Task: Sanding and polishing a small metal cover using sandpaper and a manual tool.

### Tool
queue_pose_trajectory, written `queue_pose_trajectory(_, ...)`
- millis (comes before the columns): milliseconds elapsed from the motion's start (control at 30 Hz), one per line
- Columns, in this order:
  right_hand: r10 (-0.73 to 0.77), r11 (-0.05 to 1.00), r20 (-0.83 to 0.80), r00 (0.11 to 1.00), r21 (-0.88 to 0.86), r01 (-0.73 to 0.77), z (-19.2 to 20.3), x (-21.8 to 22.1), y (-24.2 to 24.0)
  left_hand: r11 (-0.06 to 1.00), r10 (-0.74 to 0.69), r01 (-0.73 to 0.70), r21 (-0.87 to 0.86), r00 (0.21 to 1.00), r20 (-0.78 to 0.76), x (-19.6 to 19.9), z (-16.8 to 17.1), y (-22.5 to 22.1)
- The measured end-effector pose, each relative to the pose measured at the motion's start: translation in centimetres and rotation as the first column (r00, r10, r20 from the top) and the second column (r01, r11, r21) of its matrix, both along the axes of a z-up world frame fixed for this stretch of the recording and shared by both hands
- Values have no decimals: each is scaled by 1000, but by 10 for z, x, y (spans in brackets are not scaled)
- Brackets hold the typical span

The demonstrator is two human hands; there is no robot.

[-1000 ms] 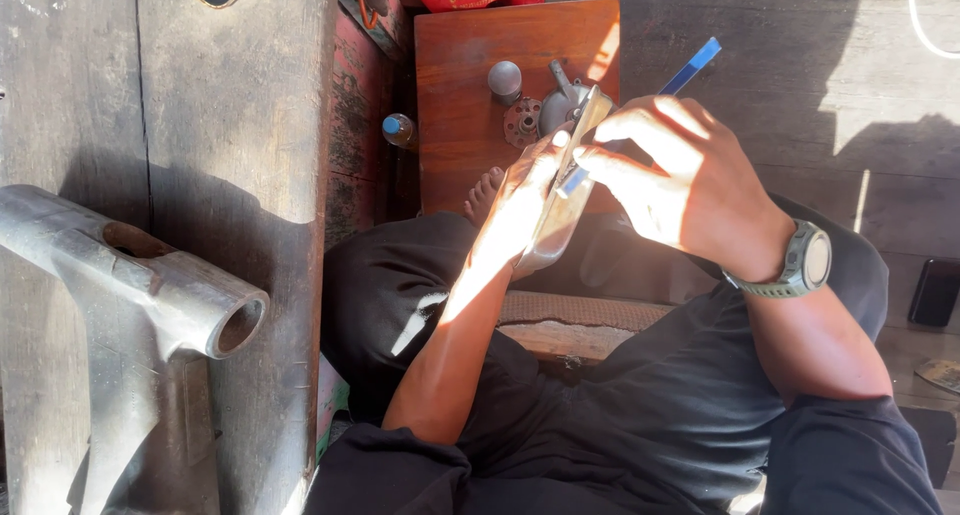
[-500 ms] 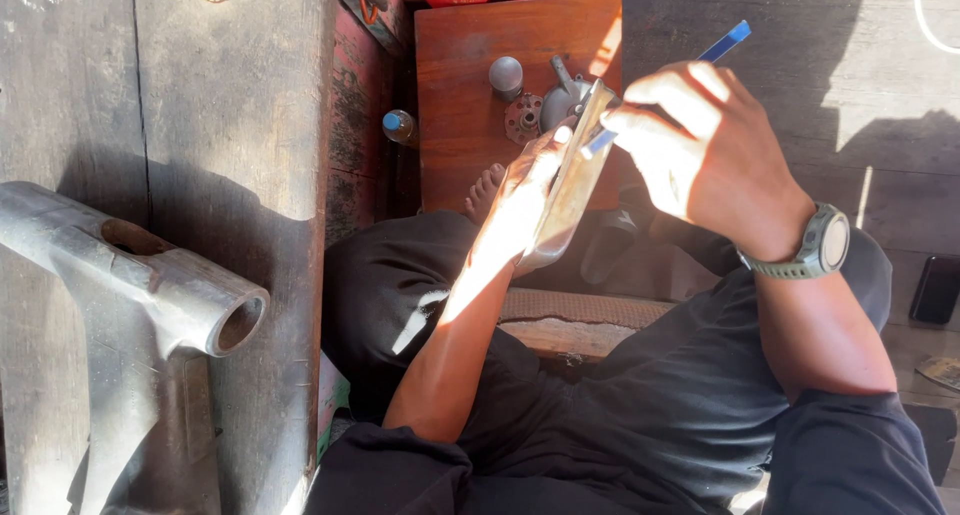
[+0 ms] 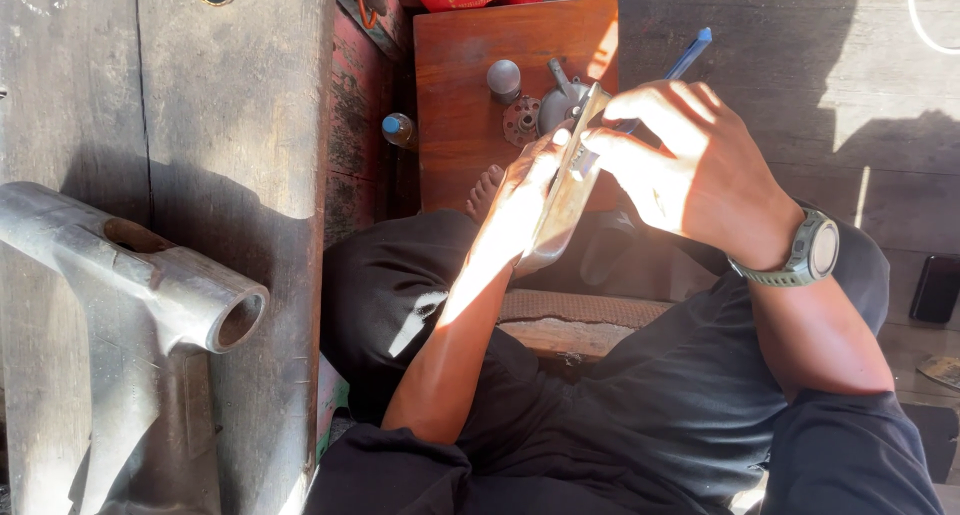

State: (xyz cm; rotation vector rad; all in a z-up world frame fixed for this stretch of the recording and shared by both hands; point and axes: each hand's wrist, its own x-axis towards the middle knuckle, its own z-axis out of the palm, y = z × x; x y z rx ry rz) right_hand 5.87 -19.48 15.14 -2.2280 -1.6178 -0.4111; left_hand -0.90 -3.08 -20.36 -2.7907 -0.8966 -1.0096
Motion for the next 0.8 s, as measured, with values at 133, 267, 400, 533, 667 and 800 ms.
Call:
queue_pose_trajectory(133, 23, 999, 0, 1000, -24, -23, 3, -5, 0, 999, 13, -14, 38, 1000, 26, 0, 14, -3)
queue_pose_trajectory(267, 35, 999, 10, 999, -9, -35, 3, -7, 1, 1000, -1, 1, -8, 999, -36, -2, 16, -6)
queue_pose_trajectory(400, 110, 993, -58, 992, 51, -107, 5, -16, 6, 999, 7, -5, 35, 997, -72, -6, 18, -6)
queue_pose_trajectory(533, 81, 996, 22, 996, 29, -82, 0, -18, 8, 987, 99, -116, 107, 984, 147, 0, 68, -12)
queue_pose_trajectory(667, 71, 995, 128, 989, 60, -80, 11, -13, 5, 978, -115, 128, -164, 989, 87, -19, 159, -8)
queue_pose_trajectory(800, 24, 989, 177, 984, 136, -49, 7, 6, -16, 772, -384, 358, -525, 921, 63, -37, 246, -11)
